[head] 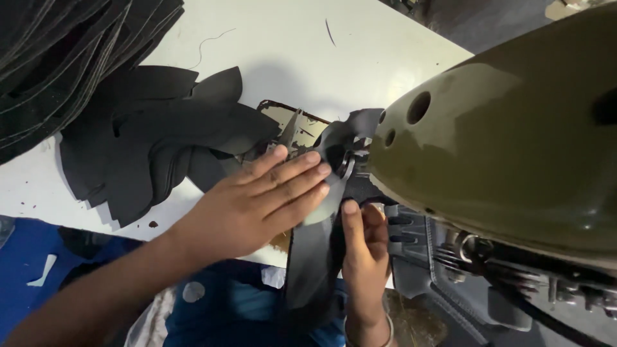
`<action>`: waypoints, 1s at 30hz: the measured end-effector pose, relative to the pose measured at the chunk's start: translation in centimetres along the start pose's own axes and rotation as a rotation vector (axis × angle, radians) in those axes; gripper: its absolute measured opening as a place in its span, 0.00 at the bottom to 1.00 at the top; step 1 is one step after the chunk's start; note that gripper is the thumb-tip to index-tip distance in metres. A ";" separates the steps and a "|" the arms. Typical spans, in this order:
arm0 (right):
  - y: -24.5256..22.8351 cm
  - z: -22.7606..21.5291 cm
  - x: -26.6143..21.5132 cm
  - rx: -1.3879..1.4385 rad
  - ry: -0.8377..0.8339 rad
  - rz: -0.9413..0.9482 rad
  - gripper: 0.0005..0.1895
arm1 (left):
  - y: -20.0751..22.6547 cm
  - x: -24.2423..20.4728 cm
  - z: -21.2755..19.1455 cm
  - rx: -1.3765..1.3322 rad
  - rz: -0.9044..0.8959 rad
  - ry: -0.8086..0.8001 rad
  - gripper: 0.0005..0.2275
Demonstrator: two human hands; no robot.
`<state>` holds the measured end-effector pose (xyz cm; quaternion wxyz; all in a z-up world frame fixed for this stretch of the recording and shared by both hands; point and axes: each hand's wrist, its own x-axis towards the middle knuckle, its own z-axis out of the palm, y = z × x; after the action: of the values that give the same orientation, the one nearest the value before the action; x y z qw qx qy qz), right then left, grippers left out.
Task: The person operates a sewing machine to stitch black rubber shoe parts. They repeatedly pick up a shoe part, guide it under the machine's needle, and then remove the stitched part to place it on a pile.
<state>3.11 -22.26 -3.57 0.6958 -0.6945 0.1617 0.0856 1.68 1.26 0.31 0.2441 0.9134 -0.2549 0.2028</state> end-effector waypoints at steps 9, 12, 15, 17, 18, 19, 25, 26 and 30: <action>1.0 -0.4 -0.5 -0.084 -0.029 -0.084 0.19 | -2.3 1.5 1.2 -0.554 -0.324 0.086 0.14; 0.4 0.9 -2.9 -0.123 -0.061 -0.224 0.30 | -5.6 3.7 1.4 -1.084 -0.485 -0.304 0.28; 0.1 1.8 -3.9 -0.090 -0.028 -0.252 0.31 | -7.3 3.7 2.9 -1.229 -0.182 -0.316 0.30; -0.2 1.9 -3.8 -0.067 0.011 -0.253 0.30 | -7.4 3.8 3.1 -1.250 -0.179 -0.269 0.30; -0.6 2.1 -3.4 -0.063 0.019 -0.255 0.30 | -7.4 4.0 2.9 -1.249 -0.173 -0.276 0.30; -0.9 2.0 -3.2 -0.070 0.015 -0.261 0.29 | -7.1 3.9 3.0 -1.261 -0.226 -0.251 0.30; -2.9 1.4 -1.1 -0.067 -0.032 -0.264 0.26 | -5.7 3.8 3.2 -1.286 -0.302 -0.083 0.28; -3.2 1.2 -0.8 -0.074 -0.048 -0.272 0.25 | -5.4 3.9 3.1 -1.266 -0.349 -0.053 0.28; -4.5 0.2 0.8 -0.092 -0.079 -0.265 0.21 | -4.5 4.0 2.9 -1.296 -0.461 -0.018 0.29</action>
<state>5.39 -22.23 0.42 0.6743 -0.7370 0.0372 0.0276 8.14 1.59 -1.60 0.7758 0.6158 -0.1259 -0.0552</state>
